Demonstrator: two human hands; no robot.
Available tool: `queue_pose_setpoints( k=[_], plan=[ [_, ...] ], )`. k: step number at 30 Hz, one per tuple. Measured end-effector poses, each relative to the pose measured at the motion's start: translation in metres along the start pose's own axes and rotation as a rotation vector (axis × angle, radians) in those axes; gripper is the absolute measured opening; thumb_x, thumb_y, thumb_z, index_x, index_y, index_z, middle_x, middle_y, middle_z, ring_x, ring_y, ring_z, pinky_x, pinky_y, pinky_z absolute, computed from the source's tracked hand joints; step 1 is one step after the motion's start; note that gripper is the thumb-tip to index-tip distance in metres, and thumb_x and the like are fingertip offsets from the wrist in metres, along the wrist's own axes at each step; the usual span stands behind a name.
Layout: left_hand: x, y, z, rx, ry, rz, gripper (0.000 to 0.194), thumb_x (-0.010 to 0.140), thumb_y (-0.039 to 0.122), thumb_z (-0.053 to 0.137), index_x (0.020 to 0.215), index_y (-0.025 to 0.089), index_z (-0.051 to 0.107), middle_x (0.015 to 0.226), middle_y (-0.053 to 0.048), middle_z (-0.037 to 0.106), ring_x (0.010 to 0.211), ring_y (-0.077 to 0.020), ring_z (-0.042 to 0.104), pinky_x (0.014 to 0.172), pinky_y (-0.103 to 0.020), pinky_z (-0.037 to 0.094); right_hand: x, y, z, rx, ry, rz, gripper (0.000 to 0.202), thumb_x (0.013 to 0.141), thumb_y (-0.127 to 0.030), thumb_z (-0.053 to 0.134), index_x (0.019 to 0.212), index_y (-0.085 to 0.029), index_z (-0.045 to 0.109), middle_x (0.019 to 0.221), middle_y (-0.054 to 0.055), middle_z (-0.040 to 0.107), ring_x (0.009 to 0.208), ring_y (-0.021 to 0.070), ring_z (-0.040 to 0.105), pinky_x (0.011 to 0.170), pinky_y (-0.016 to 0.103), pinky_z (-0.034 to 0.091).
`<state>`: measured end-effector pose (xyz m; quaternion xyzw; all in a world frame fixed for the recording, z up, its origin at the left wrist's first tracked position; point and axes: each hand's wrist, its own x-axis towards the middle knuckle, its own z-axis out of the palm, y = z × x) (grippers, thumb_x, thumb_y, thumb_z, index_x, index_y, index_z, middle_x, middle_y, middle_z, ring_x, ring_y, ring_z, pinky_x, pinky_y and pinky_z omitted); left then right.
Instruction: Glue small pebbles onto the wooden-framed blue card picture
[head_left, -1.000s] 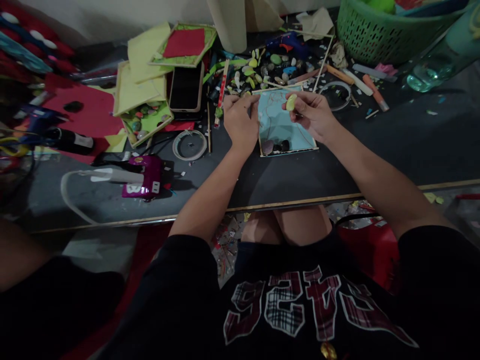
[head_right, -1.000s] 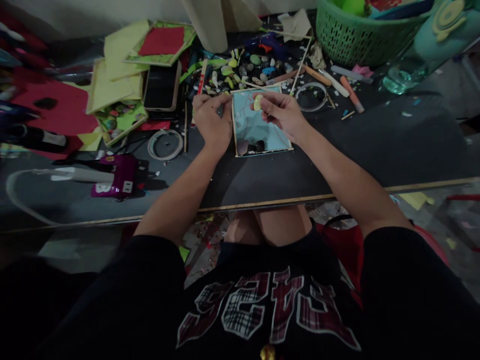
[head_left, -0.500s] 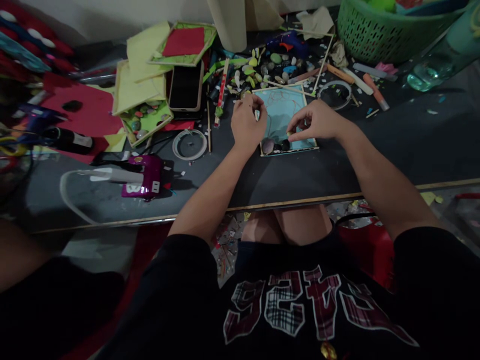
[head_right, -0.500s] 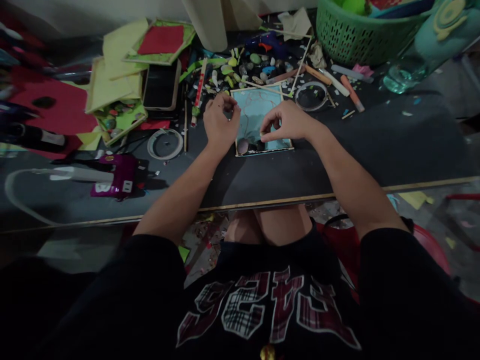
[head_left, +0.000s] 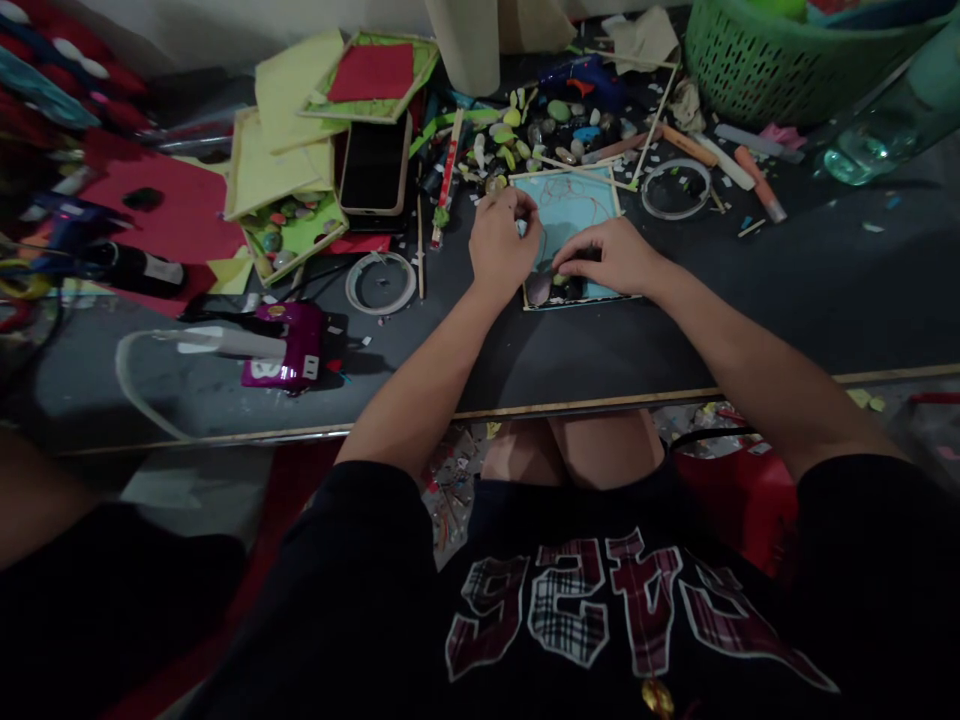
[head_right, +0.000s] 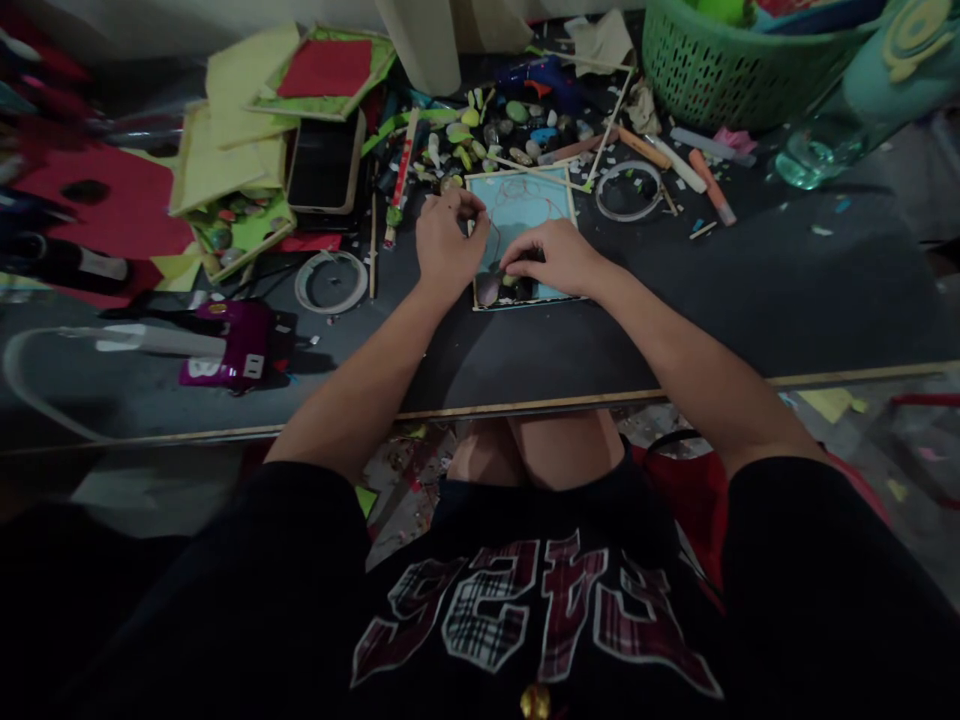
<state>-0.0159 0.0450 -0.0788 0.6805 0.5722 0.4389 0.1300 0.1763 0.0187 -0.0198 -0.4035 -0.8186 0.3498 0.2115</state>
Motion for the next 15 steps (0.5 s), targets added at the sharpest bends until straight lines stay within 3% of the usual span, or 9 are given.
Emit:
queue_pose_setpoints(
  k=[8,15],
  plan=[
    [-0.0018,-0.0007,0.0001,-0.048,0.017,0.037,0.025,0.088,0.047,0.064,0.082,0.026,0.052,0.083,-0.004,0.067,0.105,-0.0249,0.062,0.089,-0.042,0.053,-0.0007,-0.0023,-0.0011,-0.056,0.009,-0.004,0.011,0.08,-0.026,0.074,0.089,-0.024,0.081,0.087,0.003,0.077,0.083,0.0208,0.07,0.083,0.036,0.051],
    [-0.0036,0.0066,-0.0034,-0.016,-0.019,-0.015,0.026,0.089,0.048,0.064,0.083,0.024,0.054,0.085,-0.004,0.067,0.104,-0.0238,0.06,0.095,-0.045,0.051,0.0003,-0.0017,-0.0012,-0.04,0.045,-0.033,0.009,0.076,-0.027,0.079,0.084,-0.023,0.081,0.088,0.005,0.076,0.088,0.0234,0.067,0.083,0.037,0.05]
  ],
)
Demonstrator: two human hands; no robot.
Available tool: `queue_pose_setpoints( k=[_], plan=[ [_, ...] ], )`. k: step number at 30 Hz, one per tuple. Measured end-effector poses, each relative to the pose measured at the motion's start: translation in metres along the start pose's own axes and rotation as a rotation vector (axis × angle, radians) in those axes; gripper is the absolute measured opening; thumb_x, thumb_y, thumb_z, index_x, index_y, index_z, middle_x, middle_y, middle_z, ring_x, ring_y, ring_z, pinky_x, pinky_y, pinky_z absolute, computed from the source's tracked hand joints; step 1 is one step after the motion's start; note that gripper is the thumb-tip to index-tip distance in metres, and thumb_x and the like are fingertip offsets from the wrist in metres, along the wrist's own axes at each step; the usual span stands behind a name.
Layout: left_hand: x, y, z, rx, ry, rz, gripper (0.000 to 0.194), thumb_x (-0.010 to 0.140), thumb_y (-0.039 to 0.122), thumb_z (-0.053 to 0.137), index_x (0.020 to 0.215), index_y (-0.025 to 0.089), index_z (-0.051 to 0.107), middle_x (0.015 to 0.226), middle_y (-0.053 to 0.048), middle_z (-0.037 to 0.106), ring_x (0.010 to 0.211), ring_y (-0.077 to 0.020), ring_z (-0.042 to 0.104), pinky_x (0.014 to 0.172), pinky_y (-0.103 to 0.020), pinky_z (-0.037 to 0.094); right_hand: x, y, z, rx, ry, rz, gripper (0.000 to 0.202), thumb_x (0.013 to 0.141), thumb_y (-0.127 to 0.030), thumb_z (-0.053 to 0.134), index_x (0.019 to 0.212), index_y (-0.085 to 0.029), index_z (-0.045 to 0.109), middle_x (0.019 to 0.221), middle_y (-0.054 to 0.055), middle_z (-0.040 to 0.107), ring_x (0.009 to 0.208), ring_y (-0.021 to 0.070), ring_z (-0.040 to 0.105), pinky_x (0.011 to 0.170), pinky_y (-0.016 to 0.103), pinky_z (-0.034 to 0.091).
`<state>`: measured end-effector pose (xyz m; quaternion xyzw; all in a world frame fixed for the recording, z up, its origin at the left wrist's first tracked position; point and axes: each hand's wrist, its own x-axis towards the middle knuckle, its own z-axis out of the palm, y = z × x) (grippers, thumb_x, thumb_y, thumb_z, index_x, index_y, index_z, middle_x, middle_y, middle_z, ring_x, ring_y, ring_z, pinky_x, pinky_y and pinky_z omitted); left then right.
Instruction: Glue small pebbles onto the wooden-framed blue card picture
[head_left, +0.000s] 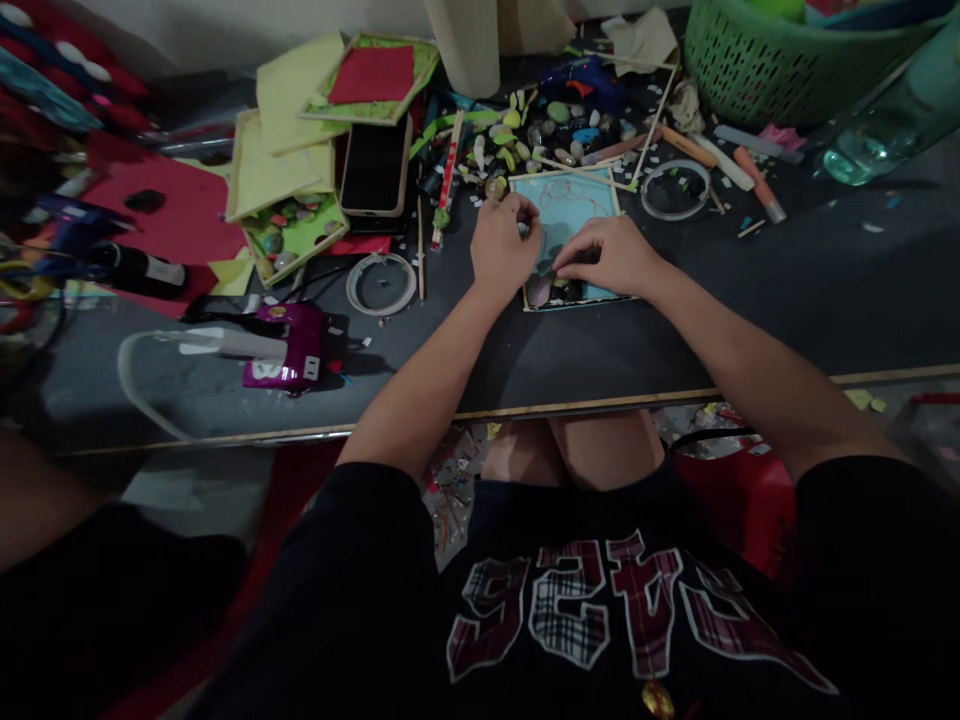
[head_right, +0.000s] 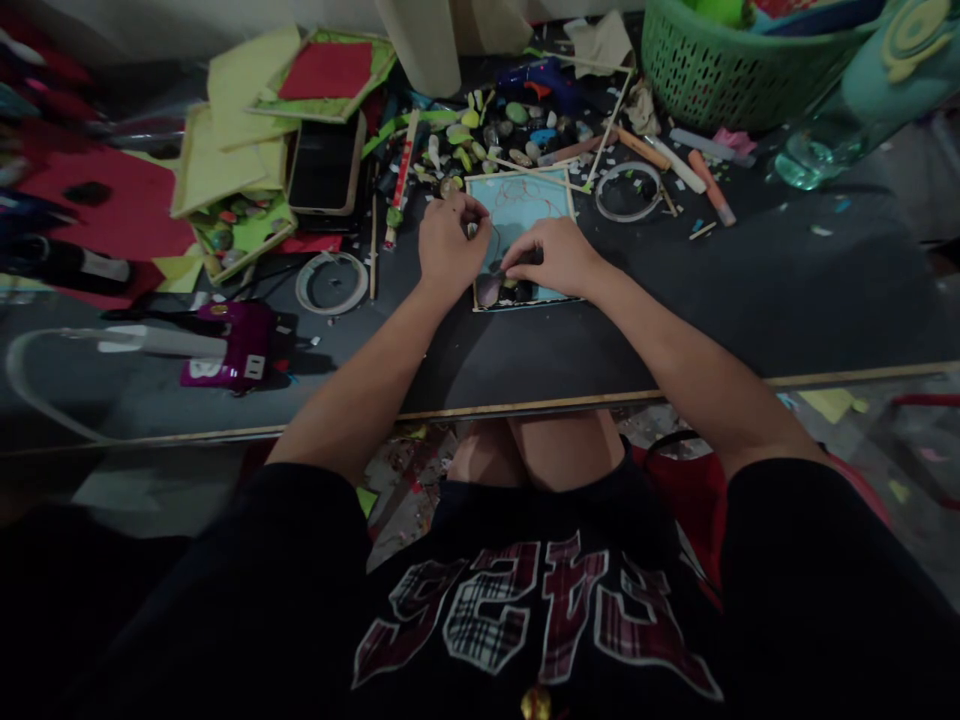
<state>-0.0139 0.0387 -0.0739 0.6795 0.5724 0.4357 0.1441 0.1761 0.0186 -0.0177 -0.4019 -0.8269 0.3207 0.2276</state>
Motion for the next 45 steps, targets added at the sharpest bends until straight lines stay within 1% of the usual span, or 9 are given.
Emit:
queue_pose_setpoints(
  k=[6,10,16,23,29,32,40,43,45],
  plan=[
    [0.003,-0.009,0.005,-0.003,-0.011,-0.009,0.038,0.088,0.063,0.058,0.083,0.026,0.053,0.09,-0.005,0.067,0.111,-0.0228,0.059,0.099,-0.044,0.051,0.012,0.007,-0.004,-0.002,-0.065,0.045,0.023,0.068,-0.032,0.084,0.089,-0.023,0.081,0.094,0.007,0.075,0.074,0.019,0.059,0.066,0.034,0.044],
    [0.003,-0.009,0.003,0.01,-0.032,-0.015,0.028,0.088,0.05,0.064,0.086,0.024,0.055,0.093,-0.007,0.066,0.111,-0.0264,0.061,0.1,-0.044,0.05,0.014,0.009,-0.004,-0.046,-0.065,0.054,0.029,0.067,-0.035,0.084,0.093,-0.022,0.08,0.081,0.005,0.071,0.065,0.0152,0.05,0.061,0.032,0.039],
    [0.0,0.002,-0.004,0.04,-0.034,-0.013,0.012,0.086,0.034,0.065,0.086,0.024,0.058,0.089,-0.006,0.067,0.109,-0.0254,0.061,0.1,-0.042,0.051,0.008,0.016,0.001,0.068,0.084,0.103,0.029,0.082,-0.042,0.071,0.09,-0.015,0.077,0.063,0.002,0.062,0.056,0.0113,0.044,0.058,0.03,0.037],
    [-0.001,0.013,-0.008,0.063,-0.056,-0.022,0.008,0.084,0.018,0.059,0.083,0.026,0.059,0.091,-0.005,0.069,0.106,-0.0237,0.062,0.096,-0.038,0.053,0.002,0.011,0.0,-0.041,-0.064,-0.111,0.03,0.081,-0.048,0.07,0.074,-0.02,0.076,0.088,0.008,0.072,0.081,0.0202,0.062,0.077,0.036,0.048],
    [-0.001,0.013,-0.008,0.07,-0.065,-0.025,0.008,0.085,0.016,0.059,0.084,0.025,0.059,0.094,-0.006,0.069,0.107,-0.0242,0.061,0.095,-0.038,0.053,-0.003,0.007,-0.007,-0.168,0.016,-0.239,0.039,0.095,-0.051,0.048,0.091,-0.026,0.078,0.104,0.007,0.073,0.1,0.0258,0.062,0.094,0.045,0.048],
    [-0.001,0.013,-0.008,0.082,-0.057,-0.009,0.009,0.083,0.016,0.059,0.085,0.025,0.06,0.091,-0.005,0.069,0.104,-0.0233,0.062,0.094,-0.037,0.053,0.0,0.012,-0.011,-0.227,-0.057,-0.294,0.042,0.097,-0.044,0.043,0.093,-0.023,0.079,0.107,0.009,0.072,0.103,0.0266,0.061,0.096,0.046,0.048],
    [-0.001,0.009,-0.005,0.089,-0.038,0.011,0.009,0.083,0.016,0.059,0.085,0.025,0.06,0.089,-0.005,0.068,0.102,-0.0222,0.062,0.091,-0.036,0.055,0.001,0.015,-0.012,-0.275,-0.157,-0.336,0.039,0.096,-0.041,0.047,0.085,-0.021,0.079,0.131,0.009,0.064,0.12,0.031,0.056,0.103,0.051,0.045],
    [0.0,0.009,-0.006,0.092,-0.053,0.001,0.009,0.084,0.016,0.06,0.086,0.025,0.06,0.09,-0.004,0.068,0.104,-0.0227,0.062,0.095,-0.037,0.053,-0.001,0.01,-0.016,-0.345,-0.072,-0.25,0.036,0.096,-0.04,0.048,0.086,-0.021,0.077,0.129,0.009,0.065,0.118,0.0317,0.057,0.105,0.053,0.043],
    [0.002,0.009,-0.007,0.09,-0.05,-0.011,0.009,0.086,0.016,0.06,0.088,0.024,0.059,0.09,-0.004,0.068,0.108,-0.0234,0.061,0.1,-0.039,0.051,-0.003,0.006,-0.023,-0.439,0.058,-0.07,0.03,0.095,-0.038,0.05,0.093,-0.02,0.075,0.122,0.012,0.068,0.117,0.0329,0.057,0.106,0.055,0.041]
  ],
)
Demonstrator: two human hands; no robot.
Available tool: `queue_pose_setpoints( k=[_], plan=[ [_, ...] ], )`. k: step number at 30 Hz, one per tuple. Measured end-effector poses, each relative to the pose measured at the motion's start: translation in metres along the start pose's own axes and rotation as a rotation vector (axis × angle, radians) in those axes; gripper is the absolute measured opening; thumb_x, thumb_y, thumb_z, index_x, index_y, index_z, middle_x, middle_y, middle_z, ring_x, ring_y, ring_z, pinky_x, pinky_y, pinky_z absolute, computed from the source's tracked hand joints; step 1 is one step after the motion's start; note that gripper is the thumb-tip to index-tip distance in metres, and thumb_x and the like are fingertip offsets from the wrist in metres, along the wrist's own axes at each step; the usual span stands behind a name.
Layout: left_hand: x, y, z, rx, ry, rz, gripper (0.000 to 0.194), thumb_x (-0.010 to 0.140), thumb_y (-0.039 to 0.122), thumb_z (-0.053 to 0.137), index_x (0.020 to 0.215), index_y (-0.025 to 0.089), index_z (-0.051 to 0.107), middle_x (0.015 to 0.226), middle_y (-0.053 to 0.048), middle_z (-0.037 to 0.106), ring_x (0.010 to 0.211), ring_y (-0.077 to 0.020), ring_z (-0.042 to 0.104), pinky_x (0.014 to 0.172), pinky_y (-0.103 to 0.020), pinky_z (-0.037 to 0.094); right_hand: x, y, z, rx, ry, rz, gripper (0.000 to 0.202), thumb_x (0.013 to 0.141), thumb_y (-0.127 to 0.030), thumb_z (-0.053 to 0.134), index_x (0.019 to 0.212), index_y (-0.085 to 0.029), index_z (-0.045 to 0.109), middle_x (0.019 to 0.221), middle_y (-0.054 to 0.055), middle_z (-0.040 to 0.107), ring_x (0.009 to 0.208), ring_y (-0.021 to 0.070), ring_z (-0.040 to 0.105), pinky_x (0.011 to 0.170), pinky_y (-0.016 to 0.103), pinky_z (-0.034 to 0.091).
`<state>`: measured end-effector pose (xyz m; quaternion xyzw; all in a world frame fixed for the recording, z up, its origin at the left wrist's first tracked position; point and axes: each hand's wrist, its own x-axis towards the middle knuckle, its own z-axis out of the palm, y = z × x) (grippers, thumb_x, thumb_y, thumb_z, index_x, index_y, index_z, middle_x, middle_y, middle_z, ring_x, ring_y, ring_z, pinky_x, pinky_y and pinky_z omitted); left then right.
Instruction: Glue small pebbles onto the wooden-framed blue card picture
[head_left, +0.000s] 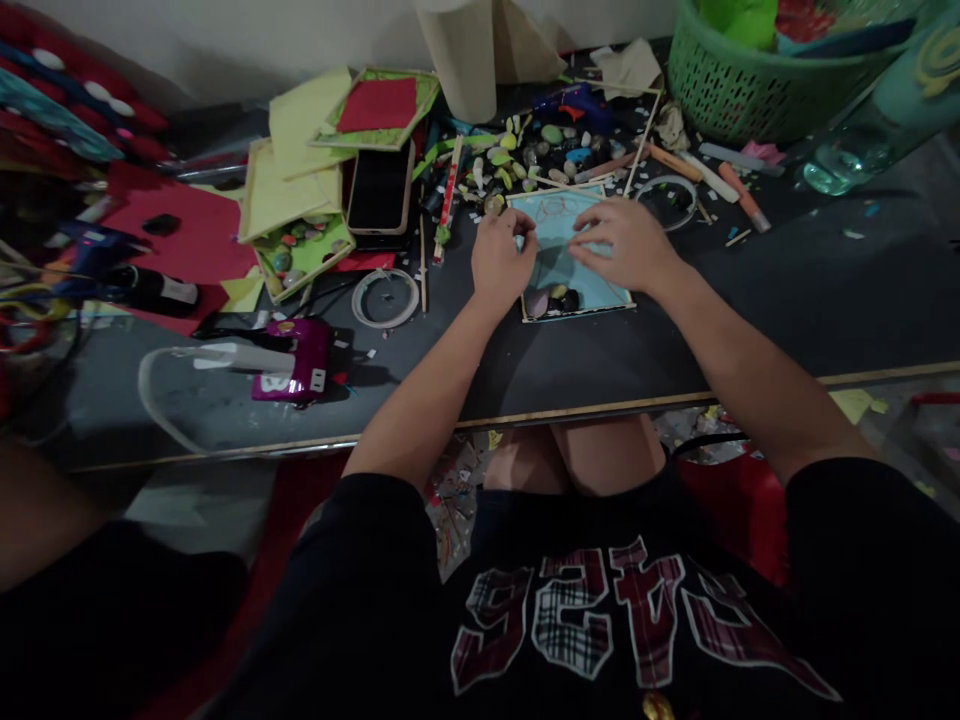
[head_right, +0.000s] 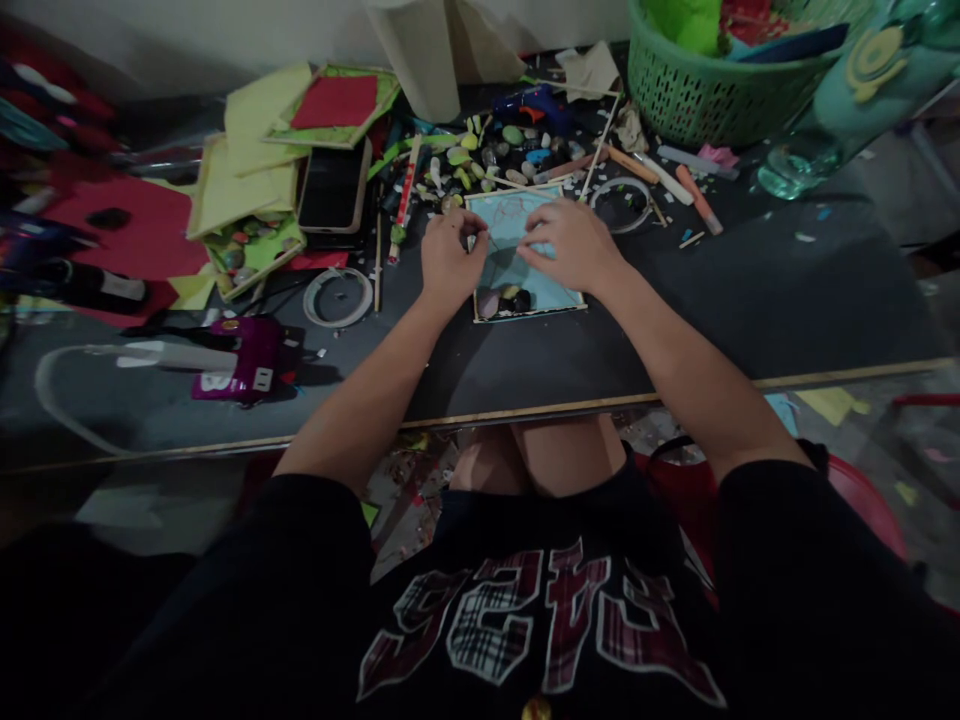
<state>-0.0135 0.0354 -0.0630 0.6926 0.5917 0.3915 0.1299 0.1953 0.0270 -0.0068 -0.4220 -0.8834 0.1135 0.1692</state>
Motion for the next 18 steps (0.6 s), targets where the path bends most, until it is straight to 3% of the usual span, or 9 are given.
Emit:
queue_pose_setpoints(
  k=[5,7,10,14,16,18],
  plan=[
    [0.002,0.001,-0.001,-0.007,-0.015,-0.035,0.009,0.089,0.014,0.056,0.09,0.023,0.058,0.094,-0.005,0.07,0.112,-0.0235,0.061,0.107,-0.041,0.047,-0.006,0.003,-0.018,-0.285,0.185,0.651,0.032,0.092,-0.032,0.057,0.11,-0.008,0.066,0.121,0.023,0.065,0.126,0.0394,0.05,0.107,0.06,0.035],
    [0.002,0.001,-0.001,-0.016,-0.027,-0.034,0.01,0.089,0.014,0.056,0.088,0.023,0.058,0.095,-0.005,0.07,0.111,-0.0227,0.062,0.106,-0.039,0.048,-0.007,0.005,-0.02,-0.323,0.166,0.79,0.04,0.09,-0.031,0.059,0.118,-0.003,0.06,0.128,0.028,0.06,0.128,0.0423,0.049,0.105,0.063,0.034],
    [0.0,0.002,-0.001,-0.03,-0.026,-0.005,0.012,0.087,0.013,0.055,0.084,0.024,0.058,0.094,-0.005,0.07,0.11,-0.0226,0.061,0.103,-0.037,0.05,-0.008,0.005,-0.018,-0.375,0.057,0.774,0.035,0.091,-0.025,0.058,0.116,-0.001,0.06,0.125,0.029,0.061,0.128,0.0418,0.049,0.108,0.061,0.031],
    [-0.001,0.003,-0.002,-0.014,-0.022,0.011,0.013,0.085,0.012,0.053,0.083,0.024,0.059,0.091,-0.004,0.071,0.107,-0.0228,0.061,0.099,-0.038,0.052,-0.008,0.006,-0.016,-0.474,-0.006,0.654,0.029,0.088,-0.019,0.055,0.111,-0.003,0.065,0.118,0.024,0.067,0.122,0.0367,0.054,0.105,0.05,0.04],
    [-0.001,0.003,-0.002,-0.003,-0.015,0.016,0.014,0.084,0.012,0.053,0.084,0.024,0.06,0.09,-0.004,0.071,0.105,-0.0221,0.062,0.097,-0.037,0.053,-0.008,0.012,-0.015,-0.455,0.102,0.651,0.032,0.09,-0.021,0.053,0.115,-0.005,0.061,0.12,0.023,0.066,0.121,0.0366,0.053,0.103,0.053,0.04],
    [0.0,0.002,-0.003,0.001,-0.002,0.024,0.014,0.083,0.013,0.053,0.084,0.025,0.061,0.089,-0.004,0.071,0.102,-0.0215,0.063,0.096,-0.037,0.053,-0.007,0.02,-0.014,-0.351,0.308,0.632,0.034,0.095,-0.033,0.048,0.117,-0.009,0.058,0.12,0.022,0.065,0.12,0.0376,0.052,0.103,0.057,0.037]
  ],
)
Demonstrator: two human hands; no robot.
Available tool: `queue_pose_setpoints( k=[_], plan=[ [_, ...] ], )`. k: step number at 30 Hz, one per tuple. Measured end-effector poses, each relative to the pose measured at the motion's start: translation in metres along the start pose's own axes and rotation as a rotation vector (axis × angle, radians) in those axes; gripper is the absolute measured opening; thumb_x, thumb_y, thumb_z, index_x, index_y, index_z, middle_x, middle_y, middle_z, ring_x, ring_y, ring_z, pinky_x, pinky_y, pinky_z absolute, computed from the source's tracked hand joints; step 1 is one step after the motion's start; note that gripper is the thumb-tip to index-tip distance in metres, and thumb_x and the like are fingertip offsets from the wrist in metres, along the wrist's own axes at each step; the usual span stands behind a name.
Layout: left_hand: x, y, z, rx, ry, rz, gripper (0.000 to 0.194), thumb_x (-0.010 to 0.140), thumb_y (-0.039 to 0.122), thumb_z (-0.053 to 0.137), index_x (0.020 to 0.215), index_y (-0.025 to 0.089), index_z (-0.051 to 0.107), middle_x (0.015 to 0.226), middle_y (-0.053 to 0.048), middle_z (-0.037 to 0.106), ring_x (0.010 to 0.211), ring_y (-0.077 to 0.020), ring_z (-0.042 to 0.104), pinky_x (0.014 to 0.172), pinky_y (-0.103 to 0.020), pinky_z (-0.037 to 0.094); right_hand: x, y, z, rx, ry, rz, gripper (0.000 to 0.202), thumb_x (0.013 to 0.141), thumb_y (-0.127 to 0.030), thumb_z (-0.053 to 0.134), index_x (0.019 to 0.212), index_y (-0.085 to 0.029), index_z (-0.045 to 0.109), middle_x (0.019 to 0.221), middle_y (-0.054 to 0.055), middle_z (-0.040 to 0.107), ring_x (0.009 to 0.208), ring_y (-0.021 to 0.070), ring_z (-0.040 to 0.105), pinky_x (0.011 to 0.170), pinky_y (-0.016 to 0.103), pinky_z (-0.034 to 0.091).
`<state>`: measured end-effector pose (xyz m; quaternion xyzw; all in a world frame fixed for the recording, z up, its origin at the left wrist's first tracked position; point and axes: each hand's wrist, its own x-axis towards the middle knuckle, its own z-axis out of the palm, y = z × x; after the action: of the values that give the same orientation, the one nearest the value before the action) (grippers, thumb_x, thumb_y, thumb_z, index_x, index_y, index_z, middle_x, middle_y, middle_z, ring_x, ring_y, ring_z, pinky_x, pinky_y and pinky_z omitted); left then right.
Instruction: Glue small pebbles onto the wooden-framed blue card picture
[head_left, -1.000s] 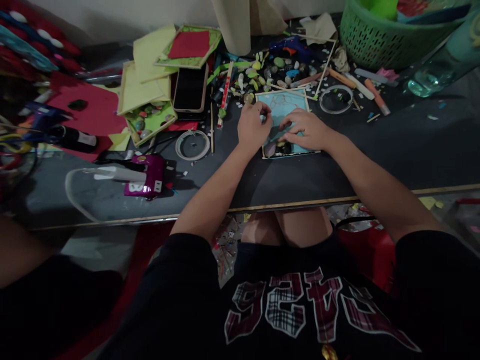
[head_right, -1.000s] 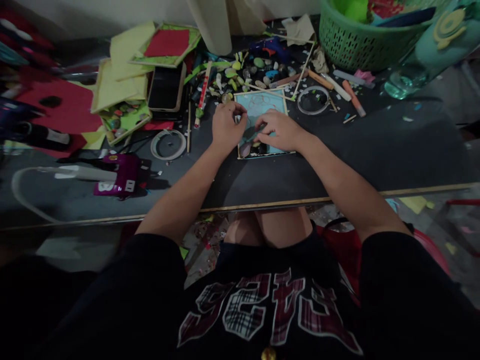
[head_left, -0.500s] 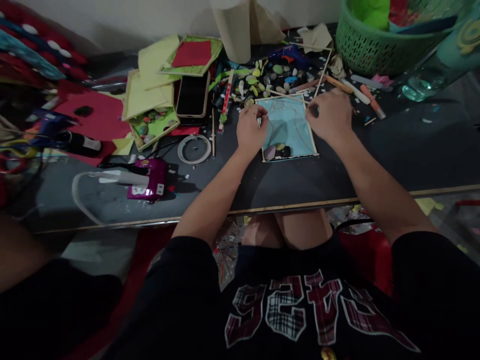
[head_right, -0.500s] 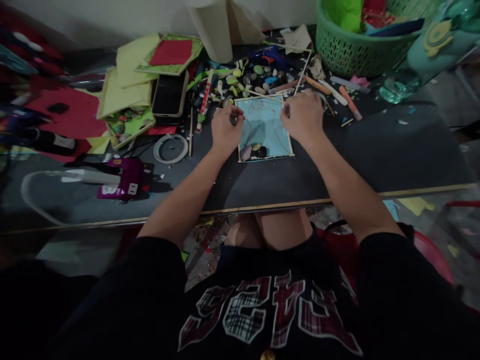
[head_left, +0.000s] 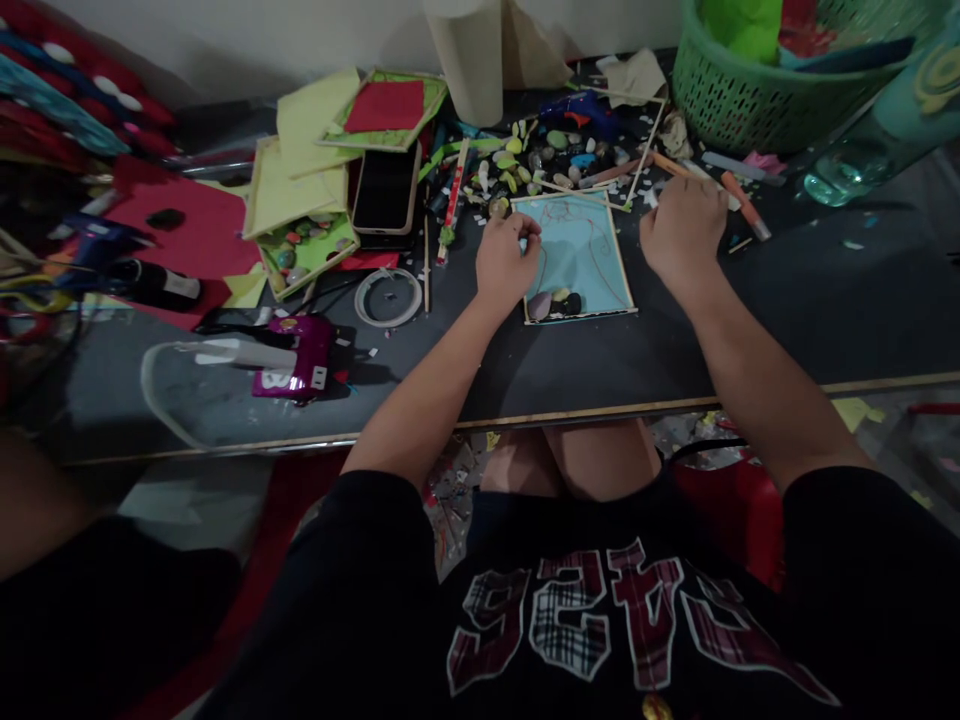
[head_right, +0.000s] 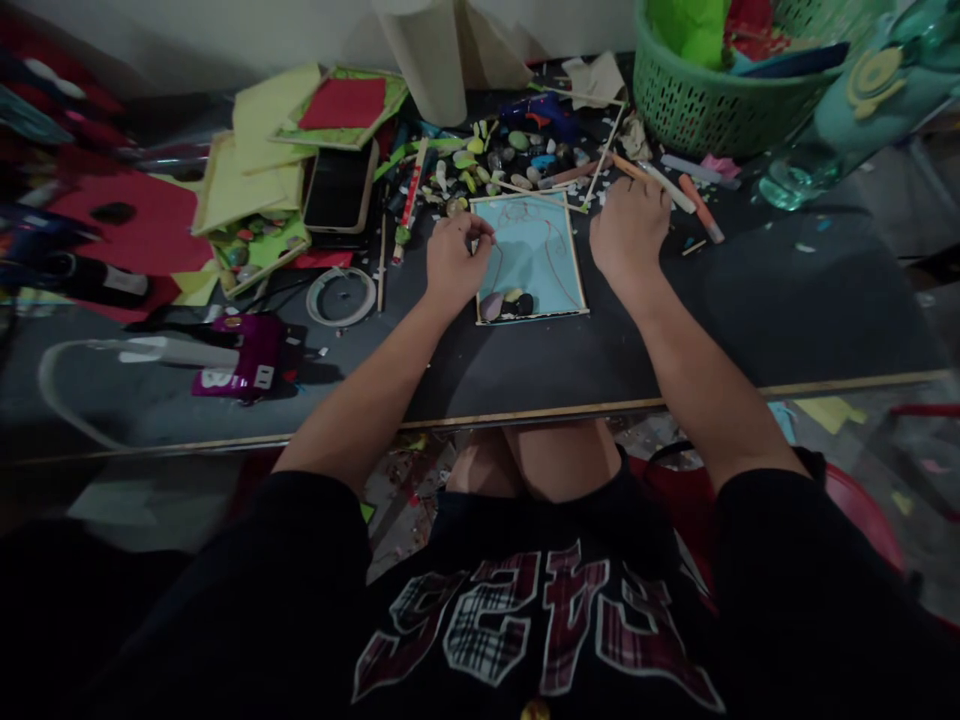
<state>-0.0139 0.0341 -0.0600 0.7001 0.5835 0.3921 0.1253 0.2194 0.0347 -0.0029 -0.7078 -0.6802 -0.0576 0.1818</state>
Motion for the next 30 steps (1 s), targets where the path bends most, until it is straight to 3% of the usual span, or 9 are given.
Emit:
queue_pose_setpoints(
  k=[4,8,12,16,20,23,26,28,30],
  plan=[
    [0.001,-0.004,0.003,-0.018,0.016,-0.007,0.014,0.083,0.015,0.053,0.084,0.026,0.062,0.089,-0.003,0.072,0.096,-0.0209,0.065,0.095,-0.038,0.054,0.003,-0.001,0.006,0.254,0.072,-0.085,0.053,0.099,-0.061,0.023,0.11,-0.023,0.057,0.115,0.019,0.065,0.107,0.0341,0.058,0.101,0.054,0.038],
    [0.008,-0.01,-0.004,-0.023,0.024,-0.011,0.008,0.084,0.022,0.057,0.088,0.025,0.062,0.089,-0.003,0.072,0.096,-0.0212,0.066,0.096,-0.04,0.053,-0.008,-0.018,0.014,0.28,-0.068,-0.308,0.045,0.101,-0.049,0.028,0.116,-0.016,0.055,0.111,0.018,0.067,0.1,0.034,0.064,0.087,0.049,0.048],
    [0.021,-0.02,-0.044,0.05,0.025,-0.047,0.011,0.083,0.033,0.062,0.092,0.028,0.066,0.084,-0.001,0.073,0.089,-0.0222,0.067,0.092,-0.042,0.055,-0.015,-0.024,0.023,0.331,-0.078,-0.449,0.037,0.1,-0.049,0.037,0.11,-0.02,0.058,0.089,0.011,0.068,0.094,0.0291,0.065,0.092,0.046,0.049],
    [0.029,-0.024,-0.086,0.118,-0.16,-0.105,0.017,0.083,0.04,0.061,0.073,0.027,0.068,0.066,0.004,0.067,0.073,-0.0177,0.066,0.084,-0.044,0.057,-0.013,-0.019,0.021,0.298,-0.145,-0.382,0.037,0.1,-0.044,0.035,0.115,-0.018,0.056,0.1,0.016,0.068,0.106,0.0342,0.062,0.101,0.053,0.044],
    [0.039,0.004,-0.094,-0.3,0.14,-0.319,0.013,0.09,0.021,0.052,0.085,0.024,0.064,0.073,-0.001,0.066,0.068,-0.0172,0.064,0.077,-0.04,0.056,-0.018,-0.024,0.019,0.369,-0.143,-0.381,0.044,0.1,-0.046,0.036,0.127,-0.016,0.053,0.101,0.015,0.068,0.109,0.0336,0.061,0.108,0.054,0.039],
    [0.058,0.034,-0.089,-0.733,0.167,-0.636,0.021,0.101,0.025,0.036,0.1,0.022,0.058,0.1,-0.001,0.068,0.064,-0.0089,0.053,0.059,-0.027,0.047,-0.025,-0.033,0.019,0.48,-0.059,-0.447,0.05,0.103,-0.04,0.024,0.145,-0.016,0.037,0.102,0.01,0.068,0.102,0.0274,0.064,0.104,0.048,0.042],
    [0.078,0.056,-0.086,-1.04,0.108,-0.719,0.029,0.105,0.024,0.026,0.119,0.022,0.051,0.122,0.004,0.062,0.061,-0.0021,0.043,0.048,-0.018,0.036,-0.029,-0.04,0.018,0.482,0.02,-0.55,0.051,0.103,-0.032,0.017,0.148,-0.02,0.036,0.097,0.007,0.068,0.094,0.0245,0.065,0.098,0.045,0.044],
    [0.082,0.064,-0.079,-0.931,0.12,-0.593,0.023,0.105,0.019,0.033,0.113,0.021,0.055,0.101,0.005,0.065,0.06,-0.0016,0.044,0.047,-0.017,0.034,-0.031,-0.04,0.018,0.499,0.025,-0.566,0.051,0.103,-0.035,0.018,0.148,-0.019,0.034,0.092,0.006,0.067,0.087,0.024,0.064,0.097,0.043,0.044],
    [0.073,0.07,-0.065,-0.701,0.148,-0.294,0.021,0.095,0.003,0.048,0.099,0.02,0.059,0.078,0.007,0.061,0.059,-0.0037,0.048,0.052,-0.02,0.038,-0.03,-0.038,0.018,0.562,-0.002,-0.511,0.053,0.102,-0.04,0.02,0.15,-0.017,0.026,0.091,0.006,0.066,0.084,0.0236,0.064,0.098,0.042,0.044]
  ],
)
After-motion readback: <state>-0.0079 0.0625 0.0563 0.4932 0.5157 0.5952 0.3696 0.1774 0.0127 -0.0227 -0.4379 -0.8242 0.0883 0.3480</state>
